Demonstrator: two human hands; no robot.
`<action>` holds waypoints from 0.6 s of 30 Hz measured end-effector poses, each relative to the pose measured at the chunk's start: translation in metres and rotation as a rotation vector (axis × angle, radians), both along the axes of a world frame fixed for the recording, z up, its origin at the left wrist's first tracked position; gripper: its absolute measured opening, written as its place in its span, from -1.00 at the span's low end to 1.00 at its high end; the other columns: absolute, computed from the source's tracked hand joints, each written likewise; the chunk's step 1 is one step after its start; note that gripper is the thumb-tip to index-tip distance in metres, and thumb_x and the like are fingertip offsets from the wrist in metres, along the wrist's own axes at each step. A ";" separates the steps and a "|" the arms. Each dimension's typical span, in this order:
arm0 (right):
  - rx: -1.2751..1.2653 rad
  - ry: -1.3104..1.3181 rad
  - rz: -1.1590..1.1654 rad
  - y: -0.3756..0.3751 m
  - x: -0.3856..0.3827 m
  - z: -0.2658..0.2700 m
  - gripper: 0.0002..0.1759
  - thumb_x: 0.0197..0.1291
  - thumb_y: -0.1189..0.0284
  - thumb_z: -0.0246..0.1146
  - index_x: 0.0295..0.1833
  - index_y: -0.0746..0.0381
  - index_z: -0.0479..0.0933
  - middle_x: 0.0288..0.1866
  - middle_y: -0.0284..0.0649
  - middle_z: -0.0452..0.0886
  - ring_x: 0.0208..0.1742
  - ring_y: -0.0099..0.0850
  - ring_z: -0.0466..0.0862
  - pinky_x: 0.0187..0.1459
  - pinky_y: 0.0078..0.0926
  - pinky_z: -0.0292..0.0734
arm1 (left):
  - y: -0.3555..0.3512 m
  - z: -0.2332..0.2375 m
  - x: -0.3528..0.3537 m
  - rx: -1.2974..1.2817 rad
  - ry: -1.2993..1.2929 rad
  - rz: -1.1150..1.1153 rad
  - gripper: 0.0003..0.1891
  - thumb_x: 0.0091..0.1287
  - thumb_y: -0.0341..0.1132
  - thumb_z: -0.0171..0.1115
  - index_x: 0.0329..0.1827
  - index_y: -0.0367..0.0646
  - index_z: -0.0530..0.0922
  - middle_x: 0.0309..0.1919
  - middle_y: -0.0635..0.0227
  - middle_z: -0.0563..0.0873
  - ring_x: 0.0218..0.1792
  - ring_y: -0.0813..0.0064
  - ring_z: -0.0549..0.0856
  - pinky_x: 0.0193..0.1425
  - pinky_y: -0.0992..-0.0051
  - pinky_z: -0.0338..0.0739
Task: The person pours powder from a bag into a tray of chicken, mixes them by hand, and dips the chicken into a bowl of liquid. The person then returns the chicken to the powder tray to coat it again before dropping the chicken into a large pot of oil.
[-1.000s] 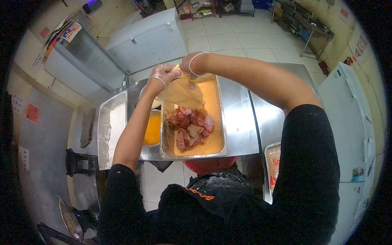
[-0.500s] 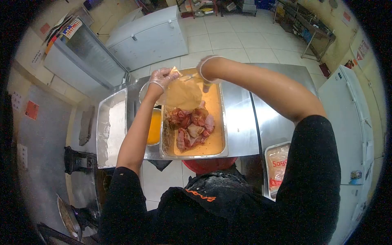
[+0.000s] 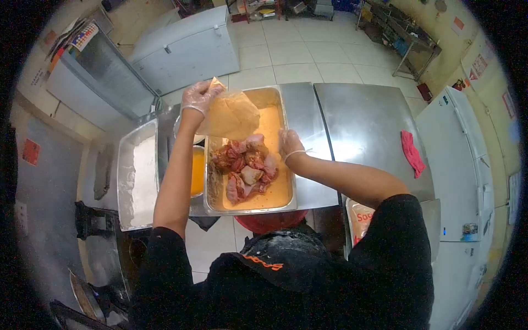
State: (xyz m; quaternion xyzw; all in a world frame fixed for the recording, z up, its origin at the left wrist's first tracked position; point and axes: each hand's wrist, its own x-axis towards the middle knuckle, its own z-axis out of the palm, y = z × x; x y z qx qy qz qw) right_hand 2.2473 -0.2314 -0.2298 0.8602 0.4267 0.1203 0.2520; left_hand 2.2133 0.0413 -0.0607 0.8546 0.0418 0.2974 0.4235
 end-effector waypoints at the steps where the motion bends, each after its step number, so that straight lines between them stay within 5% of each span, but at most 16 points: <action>1: -0.035 0.087 -0.002 -0.006 -0.004 -0.002 -0.67 0.32 0.35 0.12 0.14 0.12 0.61 0.02 -0.28 0.62 0.09 -0.37 0.57 -0.03 -0.41 0.40 | -0.001 -0.003 -0.001 -0.031 0.004 -0.011 -0.73 0.20 -0.23 0.45 -0.12 -0.19 0.76 -0.39 0.21 0.69 -0.42 0.38 0.64 -0.23 0.38 0.54; 5: -0.136 0.355 -0.132 -0.008 -0.017 0.021 -0.70 0.36 0.40 0.08 0.08 0.14 0.65 0.06 -0.25 0.65 0.10 -0.32 0.62 0.07 -0.37 0.47 | -0.002 -0.001 0.000 0.011 -0.042 -0.046 -0.74 0.19 -0.24 0.45 -0.14 -0.20 0.76 -0.45 0.23 0.65 -0.44 0.38 0.62 -0.25 0.37 0.53; 6: 0.241 0.585 -0.417 -0.015 -0.004 -0.012 -0.69 0.30 0.30 0.22 0.06 0.21 0.64 0.11 -0.16 0.63 0.20 -0.23 0.60 0.16 -0.30 0.52 | -0.004 -0.004 -0.002 0.008 -0.027 -0.043 -0.74 0.19 -0.24 0.45 -0.14 -0.20 0.76 -0.45 0.24 0.64 -0.43 0.38 0.62 -0.25 0.37 0.52; 9: 0.156 0.642 -0.388 -0.038 -0.010 0.057 -0.49 0.10 0.14 0.44 0.05 0.28 0.63 0.11 -0.09 0.62 0.21 -0.15 0.61 0.20 -0.26 0.55 | 0.000 -0.004 0.003 0.030 0.000 -0.034 -0.74 0.19 -0.23 0.45 -0.15 -0.20 0.76 -0.45 0.24 0.64 -0.43 0.37 0.62 -0.24 0.37 0.52; 10: 0.248 0.666 -0.514 -0.047 -0.008 0.053 -0.31 -0.12 0.03 0.57 0.04 0.29 0.63 0.12 -0.06 0.61 0.19 -0.14 0.63 0.12 -0.24 0.60 | 0.000 -0.005 0.004 0.039 0.009 -0.028 -0.74 0.19 -0.22 0.45 -0.15 -0.20 0.76 -0.45 0.24 0.65 -0.43 0.36 0.62 -0.24 0.36 0.52; 13: 0.360 0.718 -0.634 -0.077 0.004 -0.005 -0.33 -0.13 0.13 0.59 0.00 0.32 0.52 -0.02 0.05 0.67 0.13 -0.02 0.65 0.15 -0.17 0.58 | -0.002 -0.007 0.006 0.070 -0.004 -0.029 -0.73 0.19 -0.21 0.44 -0.14 -0.19 0.76 -0.43 0.21 0.67 -0.42 0.33 0.63 -0.24 0.32 0.51; 16: 0.404 0.800 -0.756 -0.103 0.011 -0.084 -0.10 -0.18 0.18 0.61 0.20 0.30 0.28 0.02 0.11 0.66 0.06 0.02 0.69 0.07 -0.11 0.62 | -0.008 -0.003 0.007 0.083 0.008 -0.038 -0.73 0.20 -0.21 0.44 -0.14 -0.18 0.77 -0.40 0.20 0.69 -0.41 0.30 0.64 -0.22 0.30 0.52; 18: 0.471 0.827 -0.795 -0.110 0.003 -0.089 -0.25 -0.17 0.21 0.59 0.08 0.31 0.38 -0.03 0.10 0.69 0.00 -0.02 0.72 0.00 -0.15 0.66 | -0.007 -0.004 0.007 0.062 0.034 -0.049 -0.73 0.20 -0.21 0.44 -0.13 -0.17 0.77 -0.39 0.20 0.70 -0.39 0.30 0.65 -0.20 0.30 0.53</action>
